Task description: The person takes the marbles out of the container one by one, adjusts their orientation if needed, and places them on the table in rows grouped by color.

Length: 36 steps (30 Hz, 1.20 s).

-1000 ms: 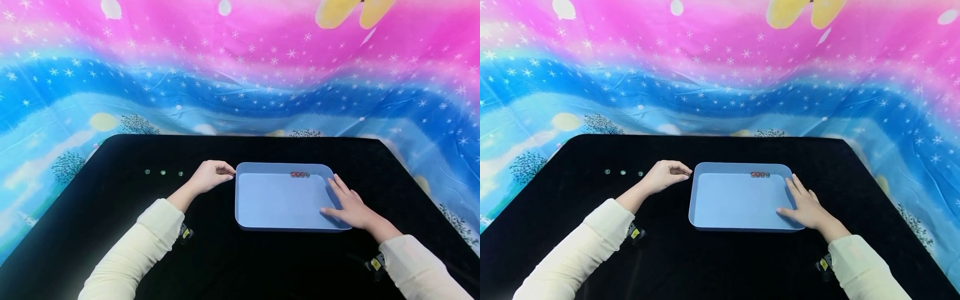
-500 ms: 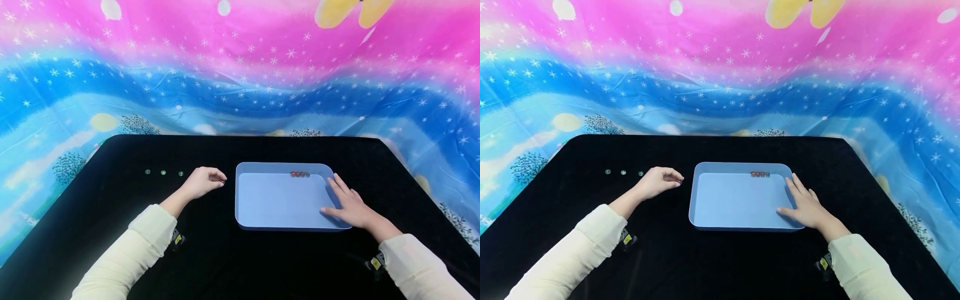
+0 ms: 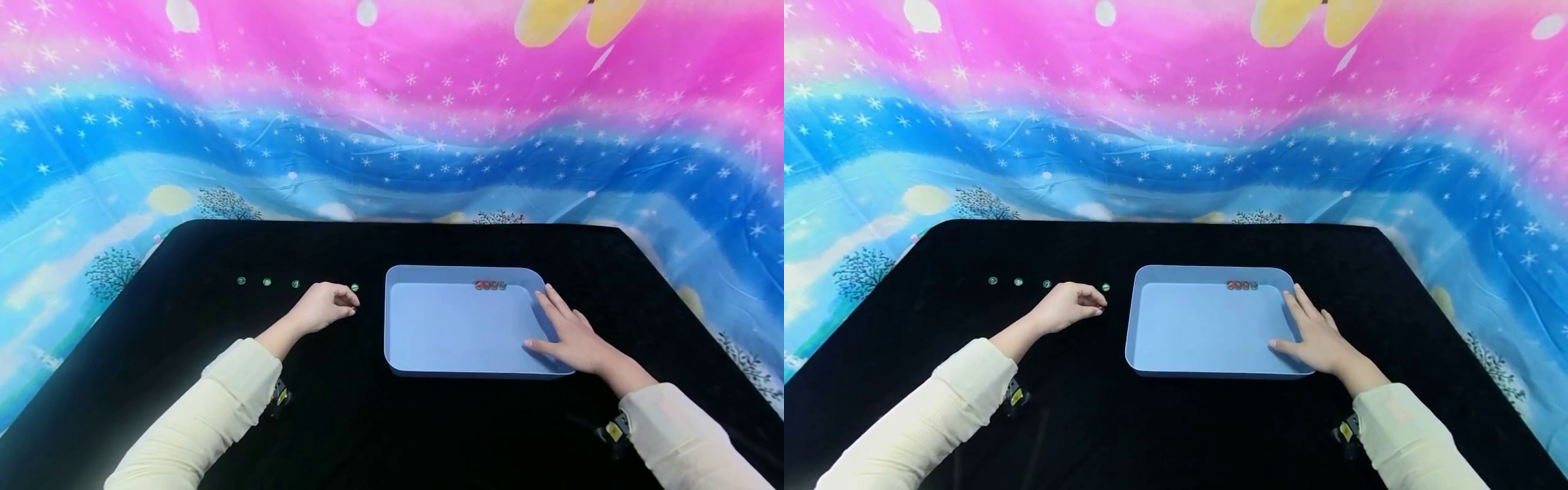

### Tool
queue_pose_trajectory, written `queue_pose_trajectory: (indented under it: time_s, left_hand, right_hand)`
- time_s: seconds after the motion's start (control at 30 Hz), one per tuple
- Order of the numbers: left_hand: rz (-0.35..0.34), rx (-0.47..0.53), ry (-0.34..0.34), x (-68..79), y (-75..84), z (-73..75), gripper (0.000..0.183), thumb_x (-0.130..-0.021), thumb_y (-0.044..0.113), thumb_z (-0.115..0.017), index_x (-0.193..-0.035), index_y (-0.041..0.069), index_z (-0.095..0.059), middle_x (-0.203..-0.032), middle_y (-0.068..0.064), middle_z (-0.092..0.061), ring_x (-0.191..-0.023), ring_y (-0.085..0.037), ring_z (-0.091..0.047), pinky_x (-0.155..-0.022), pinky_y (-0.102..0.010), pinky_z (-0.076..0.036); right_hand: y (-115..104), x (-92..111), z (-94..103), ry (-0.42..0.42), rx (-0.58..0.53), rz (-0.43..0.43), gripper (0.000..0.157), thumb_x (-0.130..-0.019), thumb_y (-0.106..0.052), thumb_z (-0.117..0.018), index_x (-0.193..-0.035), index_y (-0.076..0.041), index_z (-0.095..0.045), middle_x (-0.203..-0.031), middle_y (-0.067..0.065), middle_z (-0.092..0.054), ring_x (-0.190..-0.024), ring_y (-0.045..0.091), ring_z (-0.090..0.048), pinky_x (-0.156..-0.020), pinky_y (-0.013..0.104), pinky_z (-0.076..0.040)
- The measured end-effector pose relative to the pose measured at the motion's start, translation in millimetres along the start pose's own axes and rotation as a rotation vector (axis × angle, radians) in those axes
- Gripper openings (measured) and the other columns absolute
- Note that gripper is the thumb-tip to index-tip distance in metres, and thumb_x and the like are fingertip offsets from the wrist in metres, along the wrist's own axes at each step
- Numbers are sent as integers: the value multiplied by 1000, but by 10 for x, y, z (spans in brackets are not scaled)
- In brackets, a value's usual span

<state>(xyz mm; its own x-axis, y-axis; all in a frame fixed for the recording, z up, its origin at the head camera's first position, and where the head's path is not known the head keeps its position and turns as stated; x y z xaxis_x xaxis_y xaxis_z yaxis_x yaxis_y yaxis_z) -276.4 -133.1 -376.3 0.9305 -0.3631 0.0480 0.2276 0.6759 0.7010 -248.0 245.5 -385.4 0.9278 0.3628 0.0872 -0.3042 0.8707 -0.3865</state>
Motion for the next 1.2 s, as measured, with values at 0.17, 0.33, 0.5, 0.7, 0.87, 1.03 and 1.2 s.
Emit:
queue_pose_trajectory:
  time_s: [0.17,0.33,0.5,0.7,0.87,1.03,1.2]
  left_hand:
    - [9,-42,-26,-16,-45,-54,10,-79,7,-62,-88,8,-65,-86,1,-63,-82,-13,-58,-78,-30,-44]
    - [-1,-93,-38,-20,-41,-73,11,-78,8,-62,-89,9,-66,-85,2,-64,-83,-13,-58,-95,-40,-29]
    - [34,-36,-35,-32,-90,-105,14,-76,1,-63,-89,6,-65,-85,-1,-64,-81,-14,-59,-71,-28,-46]
    - [64,29,-13,-38,-121,-107,17,-73,-5,-63,-87,4,-64,-85,-4,-64,-80,-16,-60,-68,-25,-47]
    - [91,36,-5,-47,-131,-111,18,-72,-6,-64,-87,4,-64,-86,-4,-64,-81,-16,-60,-68,-25,-47]
    - [102,30,-9,-42,-105,-114,20,-71,-6,-65,-89,3,-64,-86,-5,-64,-82,-16,-59,-68,-25,-47]
    - [124,40,-22,-26,-95,-108,23,-71,-4,-66,-92,3,-64,-89,-5,-64,-84,-16,-59,-68,-25,-47]
  right_hand:
    - [-10,2,4,-4,-6,2,93,-78,-49,-56,-137,1,-6,-140,21,10,-125,41,0,-88,65,-6]
    - [-14,7,3,-7,-4,-2,93,-78,-49,-56,-137,1,-6,-140,20,11,-125,41,1,-88,65,-5]
    - [-11,6,5,-10,2,-2,93,-78,-50,-55,-137,1,-5,-140,20,11,-125,40,1,-88,65,-5]
    - [-6,5,11,-11,0,1,94,-78,-50,-55,-137,1,-4,-140,20,12,-125,41,1,-88,65,-6]
    - [0,-2,8,-13,-4,2,94,-78,-51,-54,-137,1,-3,-140,20,12,-125,41,2,-89,64,-5]
    - [4,4,6,-14,1,-3,94,-78,-50,-55,-137,1,-4,-140,21,12,-125,41,2,-89,64,-5]
    - [-2,4,9,-16,2,-1,94,-78,-50,-55,-137,1,-3,-140,21,12,-125,41,2,-89,64,-4]
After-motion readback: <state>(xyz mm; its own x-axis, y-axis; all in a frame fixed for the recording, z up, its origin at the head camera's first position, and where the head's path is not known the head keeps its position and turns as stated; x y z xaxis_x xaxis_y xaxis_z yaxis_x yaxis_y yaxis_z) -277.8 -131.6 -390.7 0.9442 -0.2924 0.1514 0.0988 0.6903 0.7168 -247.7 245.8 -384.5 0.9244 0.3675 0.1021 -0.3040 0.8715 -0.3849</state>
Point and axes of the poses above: each hand's wrist, its own x-axis away from the middle knuckle, its own z-axis out of the back of the hand, y = z × x, the point moved 6 cm from there along -x, towards the middle knuckle
